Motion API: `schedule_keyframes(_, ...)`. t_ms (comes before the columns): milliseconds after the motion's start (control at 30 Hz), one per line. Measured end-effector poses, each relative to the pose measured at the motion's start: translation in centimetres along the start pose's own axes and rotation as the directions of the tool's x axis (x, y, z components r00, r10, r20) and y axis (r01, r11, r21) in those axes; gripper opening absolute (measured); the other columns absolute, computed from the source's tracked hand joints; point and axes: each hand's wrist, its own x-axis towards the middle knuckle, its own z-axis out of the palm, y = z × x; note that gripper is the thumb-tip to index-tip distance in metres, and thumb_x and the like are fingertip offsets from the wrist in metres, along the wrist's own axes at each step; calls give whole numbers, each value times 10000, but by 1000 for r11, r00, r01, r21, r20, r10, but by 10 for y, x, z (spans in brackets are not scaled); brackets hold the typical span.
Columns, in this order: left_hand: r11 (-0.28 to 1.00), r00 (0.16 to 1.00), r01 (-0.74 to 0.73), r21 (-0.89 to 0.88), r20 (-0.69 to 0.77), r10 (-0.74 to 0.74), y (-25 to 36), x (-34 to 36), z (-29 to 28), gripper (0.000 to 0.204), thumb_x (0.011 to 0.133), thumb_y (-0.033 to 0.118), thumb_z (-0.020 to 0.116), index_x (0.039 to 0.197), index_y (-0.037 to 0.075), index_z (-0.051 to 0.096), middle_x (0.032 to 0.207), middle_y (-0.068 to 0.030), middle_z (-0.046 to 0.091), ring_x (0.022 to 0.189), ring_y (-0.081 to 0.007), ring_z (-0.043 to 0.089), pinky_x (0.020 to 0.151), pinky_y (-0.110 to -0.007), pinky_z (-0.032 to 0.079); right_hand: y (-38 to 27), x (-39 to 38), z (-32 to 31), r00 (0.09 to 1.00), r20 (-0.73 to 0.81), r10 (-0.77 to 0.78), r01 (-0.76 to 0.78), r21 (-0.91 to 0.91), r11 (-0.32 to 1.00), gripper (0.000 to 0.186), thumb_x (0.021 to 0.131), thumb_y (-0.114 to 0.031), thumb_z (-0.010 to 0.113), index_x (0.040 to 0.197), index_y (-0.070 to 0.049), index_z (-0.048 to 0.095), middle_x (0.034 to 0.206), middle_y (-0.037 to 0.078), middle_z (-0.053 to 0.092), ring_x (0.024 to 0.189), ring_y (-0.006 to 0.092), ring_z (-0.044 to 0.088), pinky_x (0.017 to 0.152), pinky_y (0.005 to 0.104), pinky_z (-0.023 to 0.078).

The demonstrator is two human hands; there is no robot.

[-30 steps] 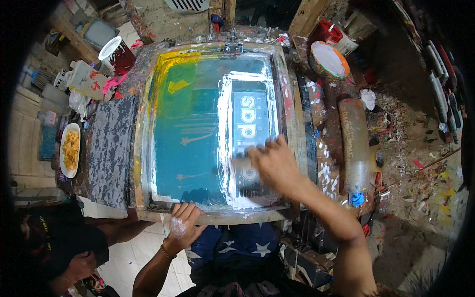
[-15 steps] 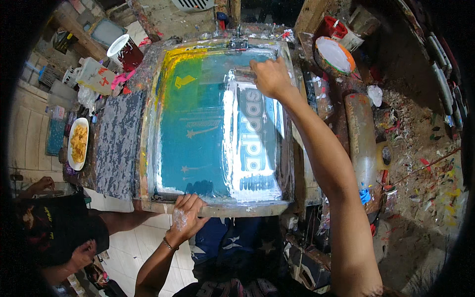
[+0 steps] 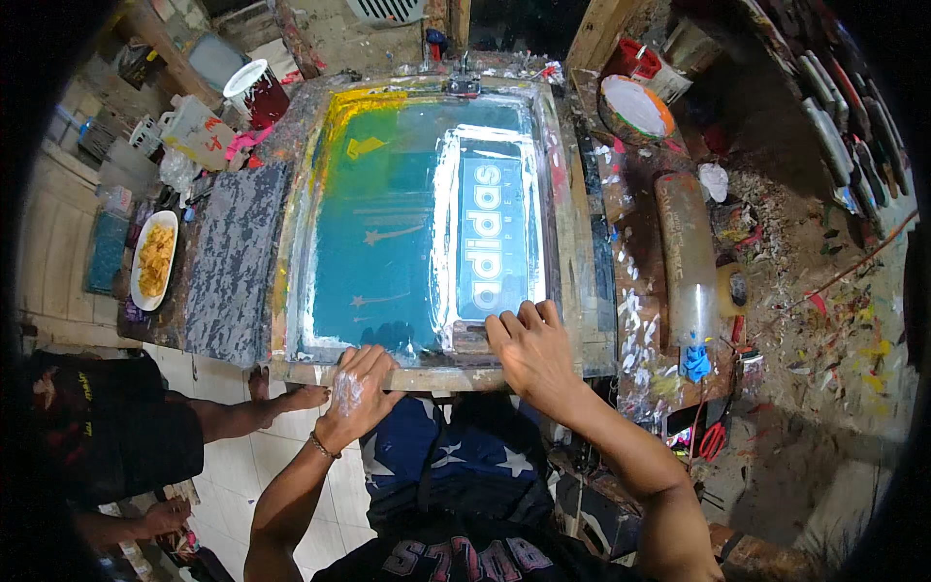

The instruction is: The person performs screen printing by repeatedly applying white ink with a squeegee onto a screen and pulling it through to print the Adidas logo onto fabric. The printed fabric is removed and placed aside after each pass.

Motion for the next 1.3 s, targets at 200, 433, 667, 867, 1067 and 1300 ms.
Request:
schedule_keyframes(200, 1000, 1000, -17, 17, -17, 17, 25, 10, -40, 381, 668, 183, 893, 909, 30, 641, 906, -113, 606, 878, -347, 594, 800, -431, 447, -15, -2, -35, 985, -150, 86, -89, -12, 996, 313, 767, -173, 703, 1019, -35, 580, 951, 116, 578, 963, 292, 559, 883, 509, 375)
schedule_keyframes(433, 988, 992, -82, -127, -105, 69, 80, 62, -205, 464, 627, 242, 943, 949, 14, 699, 875, -89, 696, 851, -199, 686, 793, -325, 525, -12, 37, -144, 876, -483, -9, -90, -181, 979, 275, 795, -245, 636, 1002, -77, 571, 876, 101, 531, 862, 278, 549, 831, 486, 335)
schedule_keyframes(667, 912, 413, -123, 392, -815, 406, 96, 88, -198, 396, 688, 193, 912, 1014, 41, 746, 1009, -118, 739, 908, -234, 685, 830, -349, 528, 18, 131, -263, 819, -569, 82, -172, -107, 979, 441, 920, -554, 625, 768, -140, 616, 687, 81, 589, 629, 215, 545, 676, 412, 414)
schedule_keyframes(867, 909, 924, -328, 260, -113, 365, 41, 72, 25, 516, 796, 317, 813, 1228, 80, 658, 1077, -75, 578, 1045, -267, 557, 898, -418, 454, -4, 159, -300, 790, -510, 342, -395, 5, 919, 626, 974, -558, 490, 582, -83, 606, 513, 46, 518, 428, 149, 431, 478, 365, 422)
schedule_keyframes(1067, 916, 927, -343, 207, -84, 366, 15, 62, 66, 410, 854, 176, 756, 1247, 131, 651, 1069, -52, 562, 1042, -260, 543, 839, -400, 425, -17, 175, -306, 689, -528, 497, -550, 66, 832, 688, 960, -572, 493, 741, 26, 752, 579, 136, 622, 475, 200, 540, 537, 385, 480)
schedule_keyframes(1300, 964, 965, -251, 88, -59, 256, 18, 69, 56, 182, 900, 146, 681, 1069, 82, 697, 968, -104, 658, 951, -323, 635, 842, -441, 505, -17, 175, -311, 686, -501, 527, -595, 30, 803, 692, 946, -558, 521, 701, 54, 734, 558, 144, 600, 477, 204, 547, 545, 373, 473)
